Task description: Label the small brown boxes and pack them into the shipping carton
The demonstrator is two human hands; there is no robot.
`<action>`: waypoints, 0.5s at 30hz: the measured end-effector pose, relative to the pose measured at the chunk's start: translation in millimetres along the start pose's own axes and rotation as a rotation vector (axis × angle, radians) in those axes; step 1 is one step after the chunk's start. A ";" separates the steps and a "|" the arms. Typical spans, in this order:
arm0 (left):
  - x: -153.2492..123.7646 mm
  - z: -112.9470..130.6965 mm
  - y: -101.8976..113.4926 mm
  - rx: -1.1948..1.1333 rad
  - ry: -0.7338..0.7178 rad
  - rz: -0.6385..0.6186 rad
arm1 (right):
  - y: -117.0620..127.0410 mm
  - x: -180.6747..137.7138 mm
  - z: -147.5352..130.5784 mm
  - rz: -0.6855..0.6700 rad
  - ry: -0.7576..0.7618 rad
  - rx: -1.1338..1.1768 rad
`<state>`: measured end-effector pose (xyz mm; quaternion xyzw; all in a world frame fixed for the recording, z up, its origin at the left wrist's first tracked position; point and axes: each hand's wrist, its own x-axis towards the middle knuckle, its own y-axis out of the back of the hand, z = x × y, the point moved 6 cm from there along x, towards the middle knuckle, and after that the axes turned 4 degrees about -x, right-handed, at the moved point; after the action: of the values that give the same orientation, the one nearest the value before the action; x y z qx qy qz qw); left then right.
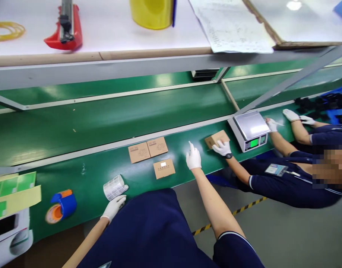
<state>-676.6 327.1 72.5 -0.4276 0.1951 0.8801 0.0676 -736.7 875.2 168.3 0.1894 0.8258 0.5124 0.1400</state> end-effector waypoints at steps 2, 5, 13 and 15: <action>-2.7 3.8 -3.4 0.005 -0.012 -0.012 | 28.3 24.7 28.5 0.086 -0.010 -0.074; -5.6 7.9 -5.9 0.029 -0.023 -0.021 | 59.8 62.0 67.6 0.144 -0.073 -0.161; -2.1 0.8 -1.6 0.077 -0.020 0.027 | 11.9 68.4 84.0 -0.180 -0.055 0.159; -0.8 -2.1 -1.1 0.084 -0.029 0.033 | -1.0 47.1 82.3 -0.225 -0.097 0.249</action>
<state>-674.3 327.3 71.7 -0.4083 0.2379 0.8782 0.0737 -743.7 961.6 129.8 0.1359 0.8912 0.3776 0.2116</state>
